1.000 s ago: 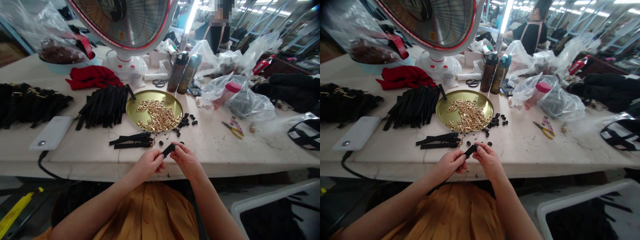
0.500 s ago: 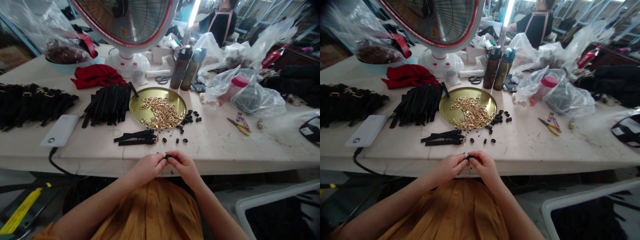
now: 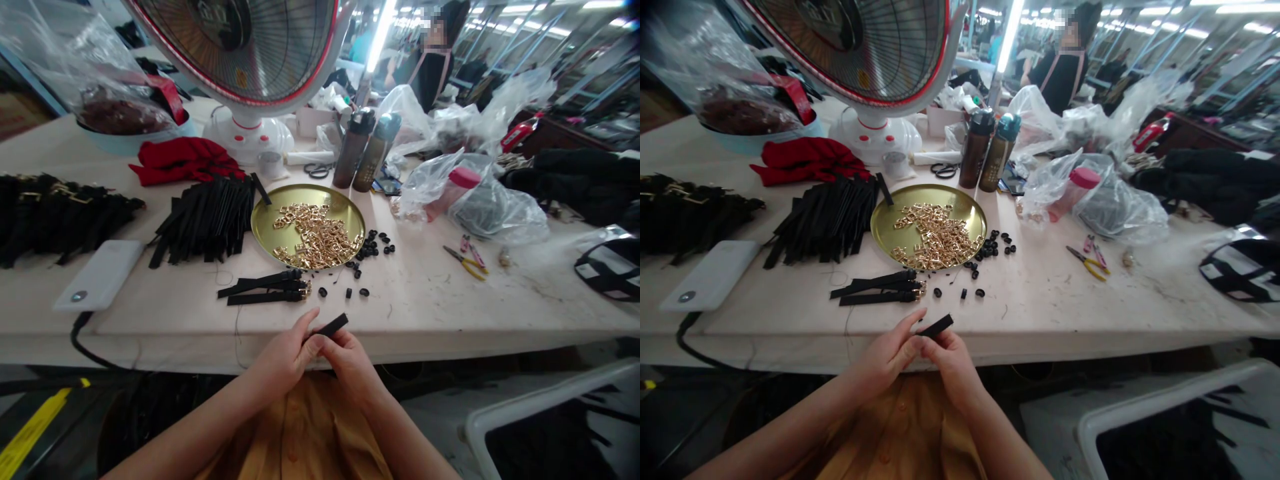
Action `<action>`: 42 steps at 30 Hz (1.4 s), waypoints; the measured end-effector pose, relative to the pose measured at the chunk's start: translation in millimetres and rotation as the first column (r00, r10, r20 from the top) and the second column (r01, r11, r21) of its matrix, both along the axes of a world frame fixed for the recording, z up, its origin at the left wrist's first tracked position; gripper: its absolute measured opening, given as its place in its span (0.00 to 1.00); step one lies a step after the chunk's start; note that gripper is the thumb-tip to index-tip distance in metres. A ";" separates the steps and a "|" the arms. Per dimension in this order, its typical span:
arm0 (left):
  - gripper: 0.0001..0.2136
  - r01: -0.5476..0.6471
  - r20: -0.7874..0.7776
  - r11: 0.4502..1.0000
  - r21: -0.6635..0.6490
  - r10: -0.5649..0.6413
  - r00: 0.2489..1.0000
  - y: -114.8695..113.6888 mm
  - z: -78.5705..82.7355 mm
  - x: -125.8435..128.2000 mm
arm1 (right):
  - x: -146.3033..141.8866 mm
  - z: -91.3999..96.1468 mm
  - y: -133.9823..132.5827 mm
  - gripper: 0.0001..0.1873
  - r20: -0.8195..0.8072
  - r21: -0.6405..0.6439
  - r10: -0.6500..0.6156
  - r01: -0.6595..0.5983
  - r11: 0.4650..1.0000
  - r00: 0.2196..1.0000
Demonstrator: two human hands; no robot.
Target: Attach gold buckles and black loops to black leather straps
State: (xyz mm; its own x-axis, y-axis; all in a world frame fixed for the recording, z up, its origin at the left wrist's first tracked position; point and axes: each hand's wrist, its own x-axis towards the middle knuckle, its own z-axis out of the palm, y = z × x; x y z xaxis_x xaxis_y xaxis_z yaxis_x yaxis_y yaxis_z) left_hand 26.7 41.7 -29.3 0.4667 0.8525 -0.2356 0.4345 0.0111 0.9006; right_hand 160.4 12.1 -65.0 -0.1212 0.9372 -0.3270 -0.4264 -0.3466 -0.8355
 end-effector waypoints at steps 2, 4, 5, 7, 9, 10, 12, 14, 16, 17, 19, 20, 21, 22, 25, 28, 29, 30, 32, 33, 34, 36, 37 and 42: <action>0.20 -0.080 0.061 0.996 -0.026 0.082 0.995 6.8 -5.0 -0.5 | 10.2 7.1 12.1 0.10 0.163 0.056 0.046 -0.056 0.997 0.986; 0.17 -0.158 0.106 0.984 -0.079 0.166 0.980 14.6 -9.3 -2.5 | 26.0 15.6 34.5 0.12 0.372 0.150 0.018 -0.080 0.985 0.928; 0.17 -0.186 0.124 0.976 -0.113 0.200 0.972 17.9 -11.0 -3.7 | 34.0 19.2 49.4 0.14 0.482 0.224 -0.053 -0.065 0.972 0.874; 0.16 -0.211 0.153 0.961 -0.177 0.238 0.959 22.2 -13.7 -5.9 | 46.7 23.2 84.3 0.15 0.707 0.378 -0.236 -0.074 0.923 0.667; 0.16 -0.199 0.173 0.955 -0.220 0.239 0.956 23.2 -15.5 -7.4 | 52.8 22.4 121.0 0.12 0.895 0.390 -0.304 -0.243 0.888 0.326; 0.16 -0.192 0.176 0.954 -0.229 0.234 0.956 22.9 -16.3 -7.9 | 53.5 20.7 138.0 0.11 0.946 0.324 -0.300 -0.330 0.886 0.123; 0.15 -0.185 0.173 0.954 -0.235 0.228 0.958 22.2 -18.0 -9.1 | 52.2 16.3 165.6 0.10 0.946 0.133 -0.242 -0.421 0.897 -0.216; 0.15 -0.191 0.165 0.954 -0.232 0.232 0.958 22.4 -19.7 -10.7 | 50.0 12.8 182.2 0.09 0.919 0.030 -0.200 -0.445 0.895 -0.341; 0.15 -0.194 0.163 0.956 -0.221 0.232 0.959 23.5 -21.1 -12.2 | 49.4 11.1 188.6 0.08 0.915 0.004 -0.190 -0.464 0.886 -0.356; 0.15 -0.191 0.164 0.958 -0.215 0.229 0.960 24.1 -21.4 -12.5 | 49.9 10.7 189.0 0.08 0.911 -0.006 -0.188 -0.470 0.882 -0.366; 0.15 -0.184 0.165 0.961 -0.207 0.220 0.962 25.0 -20.8 -12.2 | 52.1 9.9 187.1 0.09 0.903 -0.019 -0.189 -0.475 0.880 -0.385; 0.15 -0.179 0.163 0.962 -0.205 0.214 0.963 25.1 -19.9 -11.5 | 53.6 9.0 185.8 0.10 0.900 -0.018 -0.191 -0.471 0.882 -0.392; 0.15 -0.175 0.161 0.963 -0.203 0.209 0.965 24.9 -18.6 -10.7 | 55.3 7.9 184.6 0.11 0.898 -0.015 -0.193 -0.465 0.885 -0.396; 0.15 -0.169 0.161 0.965 -0.202 0.203 0.966 24.6 -17.2 -9.9 | 57.0 6.5 183.8 0.11 0.897 -0.010 -0.194 -0.456 0.890 -0.398; 0.15 -0.158 0.174 0.967 -0.199 0.193 0.966 22.3 -12.7 -8.6 | 61.3 2.5 182.0 0.12 0.899 0.002 -0.192 -0.435 0.900 -0.393; 0.15 -0.164 0.182 0.967 -0.193 0.200 0.963 18.9 -9.0 -9.3 | 61.7 1.7 178.5 0.11 0.905 0.019 -0.204 -0.442 0.897 -0.374; 0.15 -0.170 0.178 0.967 -0.190 0.204 0.963 17.5 -8.0 -9.8 | 60.7 2.0 176.9 0.11 0.905 0.028 -0.212 -0.445 0.895 -0.368; 0.15 -0.174 0.170 0.967 -0.186 0.207 0.964 16.1 -7.1 -10.1 | 59.2 2.3 175.4 0.11 0.906 0.038 -0.219 -0.445 0.895 -0.363; 0.16 -0.181 0.154 0.967 -0.179 0.209 0.966 13.2 -5.7 -10.4 | 55.6 2.6 173.7 0.11 0.906 0.050 -0.229 -0.448 0.893 -0.355; 0.16 -0.181 0.150 0.967 -0.177 0.208 0.967 11.8 -5.2 -10.4 | 53.8 2.5 173.9 0.11 0.908 0.051 -0.229 -0.449 0.892 -0.351; 0.16 -0.181 0.149 0.968 -0.175 0.207 0.967 10.6 -5.0 -10.2 | 52.3 2.3 174.9 0.11 0.910 0.049 -0.226 -0.451 0.891 -0.347; 0.16 -0.182 0.153 0.968 -0.172 0.209 0.966 8.7 -5.0 -10.1 | 50.4 2.3 179.0 0.11 0.916 0.043 -0.217 -0.455 0.889 -0.337; 0.16 -0.185 0.157 0.968 -0.171 0.212 0.965 8.2 -5.1 -10.2 | 50.2 2.8 181.4 0.10 0.920 0.042 -0.213 -0.458 0.888 -0.329; 0.16 -0.202 0.183 0.961 -0.189 0.237 0.954 11.8 -6.1 -14.5 | 55.1 10.1 181.9 0.06 0.932 0.091 -0.245 -0.481 0.872 -0.267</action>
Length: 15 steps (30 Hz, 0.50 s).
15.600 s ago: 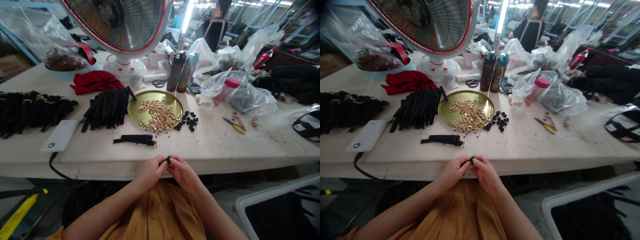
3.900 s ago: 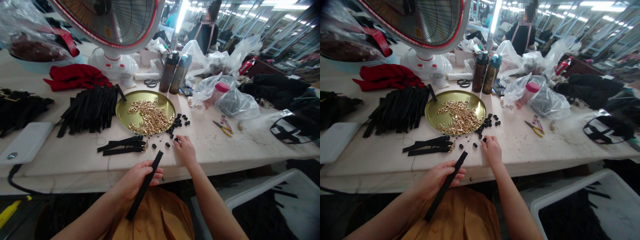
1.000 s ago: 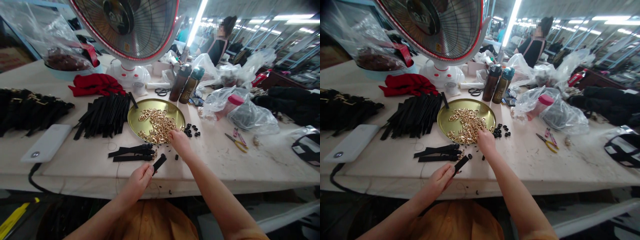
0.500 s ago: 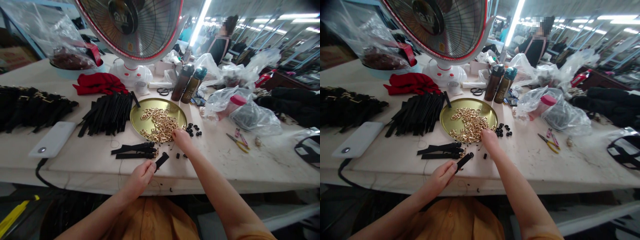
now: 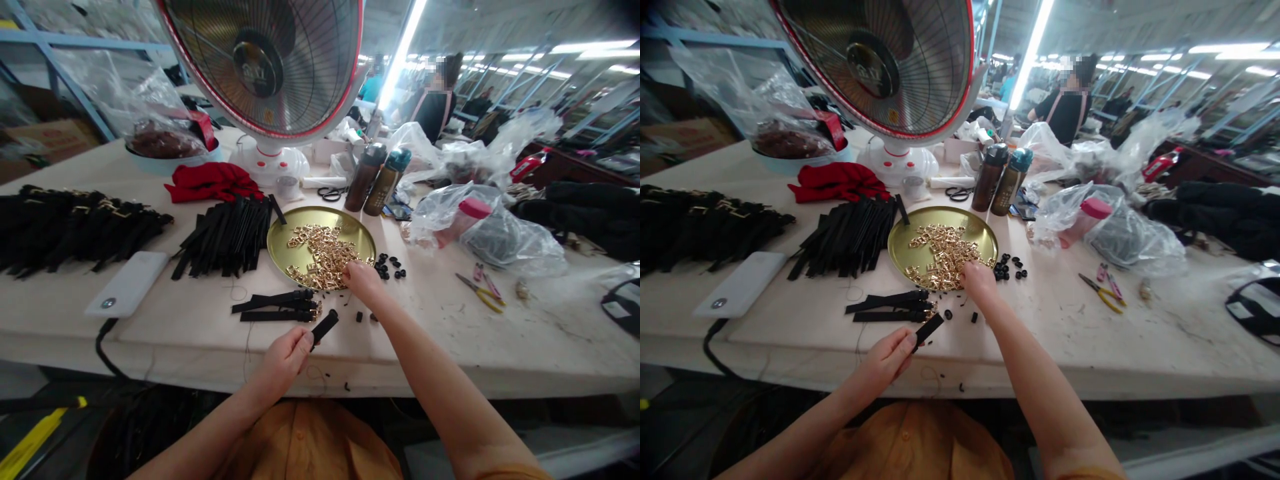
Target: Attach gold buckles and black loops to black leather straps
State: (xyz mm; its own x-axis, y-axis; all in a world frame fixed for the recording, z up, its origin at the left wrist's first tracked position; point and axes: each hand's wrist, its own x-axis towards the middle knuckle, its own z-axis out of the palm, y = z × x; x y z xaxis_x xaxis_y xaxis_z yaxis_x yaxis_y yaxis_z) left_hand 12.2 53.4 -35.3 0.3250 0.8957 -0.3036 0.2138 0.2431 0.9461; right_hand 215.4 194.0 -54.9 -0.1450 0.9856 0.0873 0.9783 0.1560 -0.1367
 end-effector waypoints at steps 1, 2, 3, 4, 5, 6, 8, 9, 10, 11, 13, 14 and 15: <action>0.16 -0.008 0.011 1.000 -0.004 0.008 1.000 2.0 -0.3 -0.9 | 1.2 1.4 -4.0 0.06 -0.023 0.019 0.006 -0.006 1.000 1.000; 0.16 -0.019 0.024 1.000 -0.008 0.019 1.000 4.5 -0.7 -1.6 | 1.9 2.5 -9.6 0.06 -0.079 0.043 0.013 -0.010 0.999 0.997; 0.15 -0.034 0.039 0.999 -0.014 0.034 0.999 7.3 -1.1 -2.0 | 2.0 3.3 -16.6 0.06 -0.176 0.062 0.019 -0.008 0.998 0.984; 0.15 -0.053 0.055 0.998 -0.020 0.054 0.997 10.4 -1.3 -1.9 | 1.3 3.9 -24.8 0.05 -0.315 0.062 0.021 -0.002 0.998 0.949; 0.15 -0.072 0.070 0.997 -0.024 0.074 0.995 13.9 -1.2 -1.4 | -0.4 4.5 -34.0 0.05 -0.485 0.037 0.010 0.009 0.999 0.874; 0.15 -0.091 0.082 0.996 -0.024 0.093 0.992 17.5 -0.8 -0.6 | -3.1 5.2 -43.9 0.05 -0.654 -0.022 -0.026 0.015 1.000 0.756; 0.14 -0.119 0.107 0.993 -0.013 0.120 0.987 25.0 1.3 1.9 | -11.1 7.9 -64.8 0.08 -0.876 -0.194 -0.162 -0.025 0.981 0.454; 0.15 -0.127 0.117 0.992 -0.003 0.126 0.985 28.6 2.9 3.3 | -16.0 9.8 -75.0 0.09 -0.919 -0.275 -0.241 -0.069 0.959 0.313; 0.15 -0.129 0.123 0.992 0.005 0.128 0.984 31.8 4.6 4.8 | -21.1 11.8 -84.5 0.09 -0.931 -0.336 -0.310 -0.122 0.934 0.193; 0.15 -0.126 0.127 0.992 0.009 0.124 0.984 34.6 6.5 6.2 | -26.2 13.7 -93.0 0.10 -0.923 -0.385 -0.372 -0.177 0.906 0.100; 0.15 -0.106 0.133 0.994 0.006 0.104 0.986 38.4 9.5 8.6 | -34.9 16.5 -106.0 0.10 -0.891 -0.437 -0.455 -0.259 0.861 -0.011; 0.14 -0.094 0.138 0.996 0.001 0.093 0.986 39.3 10.5 9.5 | -38.2 17.1 -110.4 0.10 -0.878 -0.450 -0.477 -0.280 0.848 -0.034; 0.13 -0.084 0.145 0.996 -0.003 0.084 0.986 39.7 11.2 10.1 | -40.8 17.2 -113.5 0.10 -0.871 -0.459 -0.489 -0.288 0.841 -0.040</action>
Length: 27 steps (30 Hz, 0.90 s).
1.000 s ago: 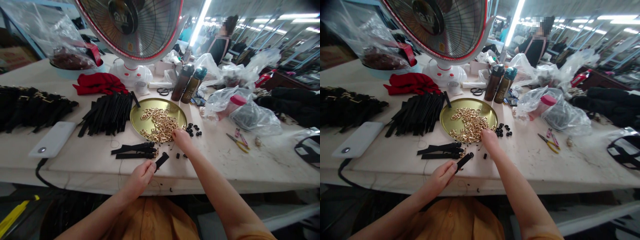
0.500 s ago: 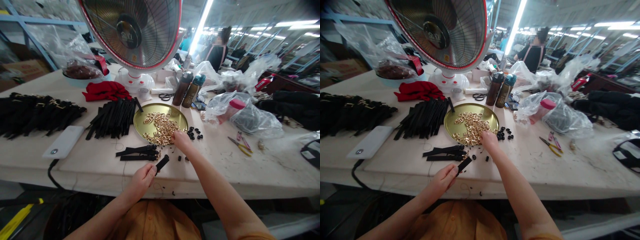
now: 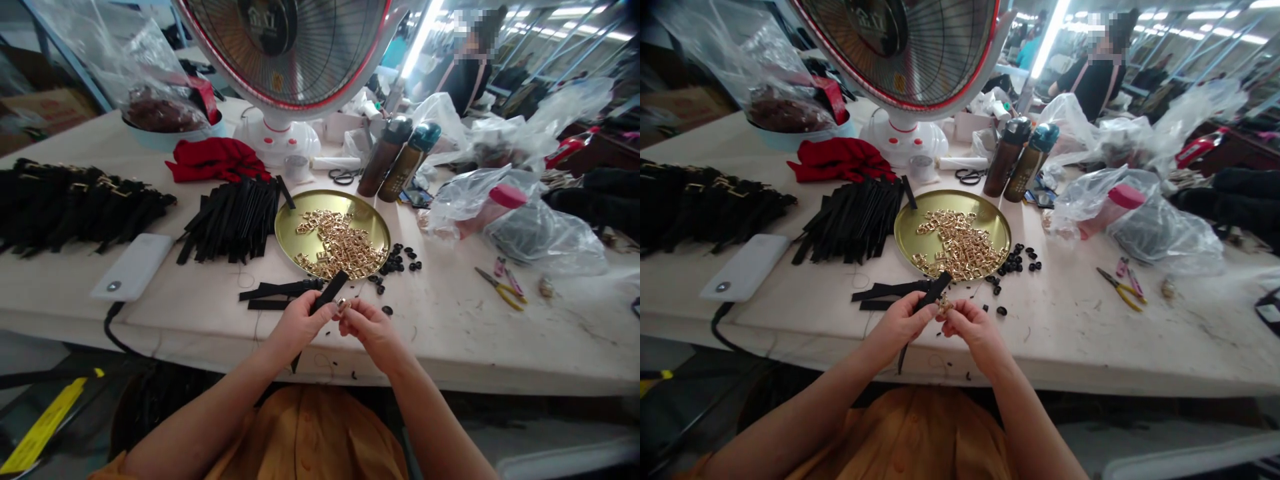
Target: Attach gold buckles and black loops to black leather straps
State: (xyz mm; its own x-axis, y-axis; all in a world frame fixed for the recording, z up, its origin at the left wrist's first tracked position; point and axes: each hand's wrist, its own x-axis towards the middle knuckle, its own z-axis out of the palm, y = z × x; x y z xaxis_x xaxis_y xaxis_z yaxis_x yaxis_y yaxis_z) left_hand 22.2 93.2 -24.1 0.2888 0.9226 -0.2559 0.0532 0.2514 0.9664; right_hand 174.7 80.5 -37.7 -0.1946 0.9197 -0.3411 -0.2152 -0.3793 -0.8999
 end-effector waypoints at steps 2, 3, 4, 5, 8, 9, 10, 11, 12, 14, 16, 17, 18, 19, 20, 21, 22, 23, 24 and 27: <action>0.11 0.006 0.010 1.000 0.008 -0.006 1.000 -0.3 0.6 0.3 | -2.9 -0.6 -2.8 0.11 0.017 -0.001 0.006 -0.006 1.000 1.000; 0.11 0.004 0.007 1.000 0.015 -0.004 1.000 -0.7 0.7 0.1 | -3.5 -1.0 -3.2 0.11 0.029 0.005 0.010 -0.010 1.000 1.000; 0.10 0.000 -0.002 1.000 0.022 0.000 1.000 -1.2 0.9 -0.2 | -3.7 -1.2 -3.4 0.11 0.036 0.015 0.013 -0.013 1.000 0.999; 0.10 -0.004 -0.015 1.000 0.027 0.005 1.000 -1.8 1.2 -0.4 | -3.7 -1.3 -3.5 0.12 0.037 0.026 0.014 -0.015 1.000 0.999; 0.11 -0.015 -0.045 1.000 0.027 0.017 0.999 -4.1 2.4 -0.2 | -3.6 -1.1 -5.3 0.12 0.023 0.044 0.011 -0.012 0.999 1.000; 0.11 -0.013 -0.049 0.999 0.029 0.015 0.999 -5.3 2.6 0.4 | -4.0 -1.5 -6.6 0.13 0.020 0.042 0.003 -0.004 0.999 1.000; 0.10 -0.004 -0.054 0.999 0.035 0.006 0.999 -6.5 2.7 1.2 | -4.7 -2.3 -8.2 0.13 0.018 0.038 -0.008 0.007 0.999 1.000; 0.10 0.013 -0.063 0.999 0.045 -0.010 0.998 -7.9 2.6 2.1 | -5.7 -3.6 -10.0 0.13 0.016 0.034 -0.020 0.019 0.999 1.000; 0.09 0.033 -0.080 0.998 0.060 -0.028 0.996 -9.3 2.3 2.9 | -7.0 -5.2 -12.0 0.14 0.011 0.030 -0.030 0.030 0.999 0.999; 0.08 0.066 -0.136 0.992 0.107 -0.051 0.989 -11.6 1.5 4.0 | -10.2 -8.7 -16.1 0.13 -0.019 0.016 -0.039 0.039 0.999 0.999; 0.09 0.074 -0.207 0.983 0.171 -0.038 0.978 -13.0 0.9 3.6 | -13.2 -10.8 -20.2 0.11 -0.097 -0.028 -0.034 0.031 0.999 0.995; 0.09 0.070 -0.242 0.977 0.202 -0.020 0.970 -13.4 0.7 2.7 | -14.3 -11.0 -22.1 0.12 -0.152 -0.060 -0.031 0.022 0.998 0.988; 0.09 0.065 -0.273 0.972 0.227 0.000 0.962 -13.6 0.4 1.3 | -15.0 -10.4 -23.8 0.13 -0.210 -0.092 -0.031 0.012 0.996 0.977; 0.10 0.062 -0.296 0.968 0.244 0.014 0.955 -13.9 -0.1 -0.4 | -15.1 -9.2 -25.3 0.15 -0.263 -0.119 -0.033 0.001 0.993 0.964; 0.10 0.059 -0.307 0.966 0.252 0.022 0.952 -14.2 -0.8 -2.5 | -14.7 -7.7 -26.6 0.18 -0.304 -0.139 -0.038 -0.005 0.990 0.952; 0.11 0.054 -0.307 0.966 0.255 0.028 0.951 -14.7 -1.8 -4.9 | -13.8 -6.2 -27.4 0.19 -0.330 -0.154 -0.046 -0.005 0.988 0.943; 0.12 0.042 -0.299 0.966 0.254 0.037 0.954 -15.5 -3.2 -7.4 | -12.6 -4.9 -27.9 0.20 -0.341 -0.164 -0.058 0.002 0.986 0.938; 0.12 0.027 -0.287 0.968 0.248 0.047 0.957 -16.5 -4.8 -9.9 | -11.1 -4.3 -28.0 0.19 -0.342 -0.171 -0.074 0.015 0.985 0.937; 0.13 0.010 -0.276 0.972 0.234 0.057 0.959 -17.8 -6.8 -12.2 | -9.6 -4.6 -27.8 0.17 -0.335 -0.179 -0.094 0.035 0.983 0.938; 0.15 -0.008 -0.264 0.989 0.146 0.046 0.963 -22.9 -12.7 -15.4 | -7.1 -10.9 -26.2 0.15 -0.301 -0.207 -0.186 0.126 0.970 0.935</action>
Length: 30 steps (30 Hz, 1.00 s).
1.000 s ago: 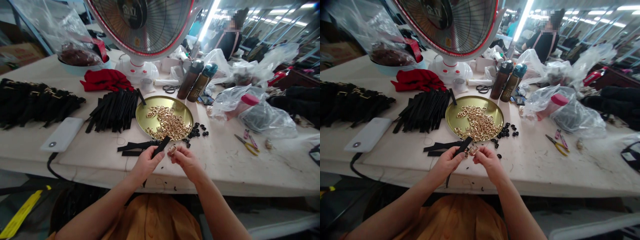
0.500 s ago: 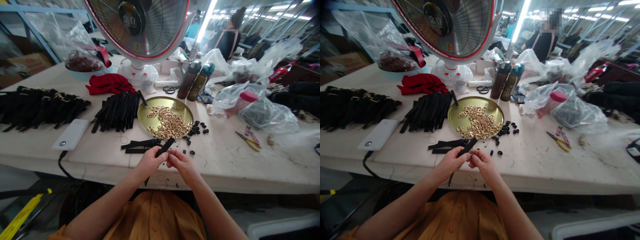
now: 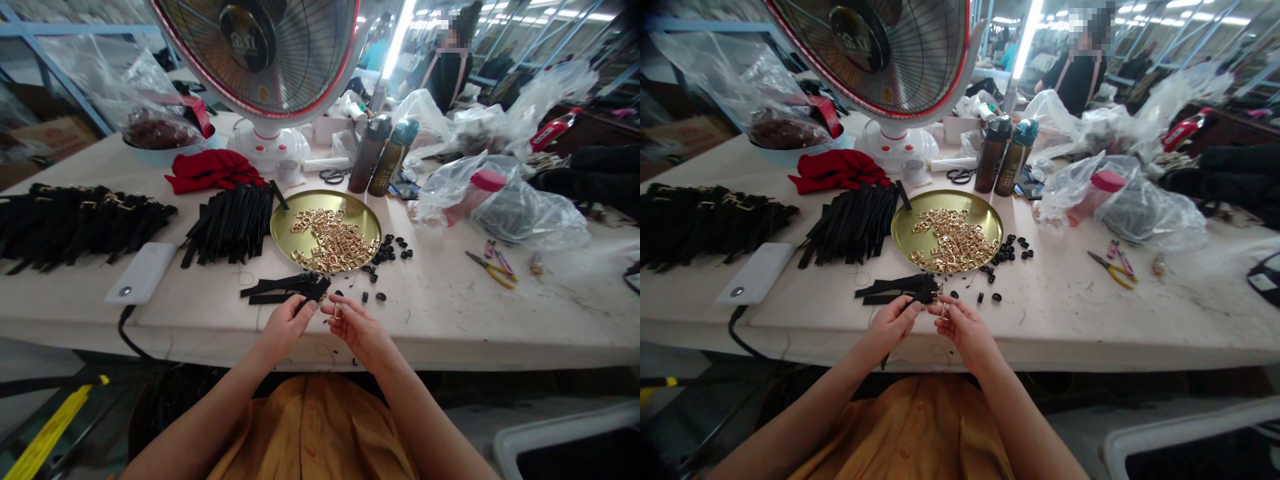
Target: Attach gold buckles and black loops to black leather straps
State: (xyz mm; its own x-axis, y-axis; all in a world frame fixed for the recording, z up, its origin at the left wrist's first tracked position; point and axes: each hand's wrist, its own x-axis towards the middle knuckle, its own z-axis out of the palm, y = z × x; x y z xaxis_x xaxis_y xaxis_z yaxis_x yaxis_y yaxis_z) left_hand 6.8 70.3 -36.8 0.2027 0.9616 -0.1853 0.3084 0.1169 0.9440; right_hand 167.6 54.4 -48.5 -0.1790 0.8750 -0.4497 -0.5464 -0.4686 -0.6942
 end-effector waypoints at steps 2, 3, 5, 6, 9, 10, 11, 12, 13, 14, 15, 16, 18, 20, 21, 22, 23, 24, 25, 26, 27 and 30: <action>0.15 0.029 0.021 0.998 -0.054 -0.028 0.999 -4.0 -3.0 2.7 | -2.0 -6.7 0.5 0.14 0.017 -0.026 -0.091 0.091 0.995 0.996; 0.14 0.049 0.037 0.997 -0.064 -0.047 0.998 -6.0 -4.2 5.6 | -4.6 -9.9 0.2 0.14 0.023 -0.025 -0.140 0.140 0.990 0.990; 0.13 0.087 0.082 0.995 -0.058 -0.082 0.993 -9.5 -6.1 13.4 | -12.3 -14.1 -1.7 0.12 0.031 0.016 -0.215 0.215 0.977 0.976; 0.13 0.092 0.105 0.994 -0.052 -0.087 0.991 -10.7 -6.9 17.5 | -17.0 -15.0 -3.4 0.11 0.037 0.053 -0.238 0.236 0.970 0.971; 0.13 0.036 0.135 0.995 -0.089 -0.024 0.991 -11.3 -9.1 25.6 | -29.1 -13.5 -10.2 0.10 0.107 0.175 -0.271 0.250 0.952 0.957; 0.13 0.010 0.131 0.993 -0.114 0.005 0.991 -10.6 -9.5 26.0 | -31.3 -12.4 -12.5 0.10 0.153 0.213 -0.283 0.248 0.945 0.947; 0.12 -0.007 0.126 0.990 -0.138 0.025 0.992 -9.6 -9.6 25.3 | -32.2 -11.3 -14.6 0.10 0.204 0.247 -0.292 0.239 0.939 0.934; 0.12 -0.014 0.123 0.987 -0.158 0.034 0.992 -8.5 -9.4 23.7 | -32.0 -10.5 -16.4 0.10 0.252 0.278 -0.295 0.224 0.934 0.922; 0.12 -0.012 0.126 0.985 -0.173 0.034 0.991 -7.3 -8.9 21.5 | -30.8 -10.2 -17.8 0.09 0.291 0.305 -0.292 0.201 0.931 0.911; 0.13 -0.003 0.131 0.983 -0.185 0.028 0.991 -6.2 -8.0 19.2 | -29.0 -10.5 -18.9 0.09 0.321 0.328 -0.285 0.176 0.928 0.903; 0.13 0.009 0.134 0.980 -0.198 0.018 0.991 -5.2 -6.8 17.2 | -26.6 -11.3 -19.7 0.09 0.349 0.350 -0.275 0.148 0.925 0.896; 0.13 0.027 0.135 0.978 -0.209 0.002 0.991 -4.3 -5.4 15.5 | -24.1 -12.6 -20.2 0.10 0.381 0.370 -0.267 0.118 0.922 0.885; 0.14 0.072 0.133 0.972 -0.222 -0.043 0.990 -3.0 -2.6 13.9 | -19.1 -15.7 -20.7 0.13 0.454 0.401 -0.236 0.040 0.915 0.859; 0.14 0.115 0.141 0.967 -0.226 -0.084 0.986 -2.1 -0.5 13.7 | -14.5 -17.9 -20.5 0.13 0.511 0.408 -0.196 -0.035 0.912 0.837; 0.15 0.128 0.155 0.965 -0.227 -0.094 0.984 -1.9 -0.1 13.6 | -12.4 -18.2 -20.0 0.12 0.515 0.396 -0.174 -0.052 0.917 0.840; 0.15 0.133 0.173 0.964 -0.229 -0.094 0.980 -1.9 -0.2 13.2 | -10.3 -17.9 -19.1 0.11 0.499 0.369 -0.155 -0.047 0.928 0.853; 0.15 0.131 0.192 0.964 -0.231 -0.087 0.977 -2.1 -0.8 12.5 | -8.2 -17.0 -17.9 0.11 0.463 0.331 -0.146 -0.018 0.943 0.874; 0.16 0.124 0.207 0.965 -0.229 -0.077 0.975 -2.7 -1.8 11.3 | -6.3 -15.7 -16.2 0.11 0.410 0.282 -0.150 0.032 0.959 0.900; 0.16 0.114 0.211 0.968 -0.222 -0.066 0.975 -3.7 -3.2 9.8 | -4.5 -14.0 -14.3 0.11 0.342 0.224 -0.167 0.092 0.970 0.925; 0.16 0.105 0.201 0.972 -0.209 -0.062 0.978 -5.2 -4.8 8.1 | -3.0 -12.2 -12.3 0.12 0.266 0.164 -0.194 0.154 0.974 0.944; 0.16 0.102 0.175 0.977 -0.187 -0.069 0.982 -7.1 -6.5 6.3 | -1.9 -10.4 -10.3 0.13 0.193 0.106 -0.228 0.210 0.972 0.955; 0.15 0.147 0.039 0.985 -0.086 -0.144 0.989 -14.1 -10.2 2.0 | -0.7 -6.1 -6.4 0.15 0.022 -0.021 -0.289 0.289 0.957 0.957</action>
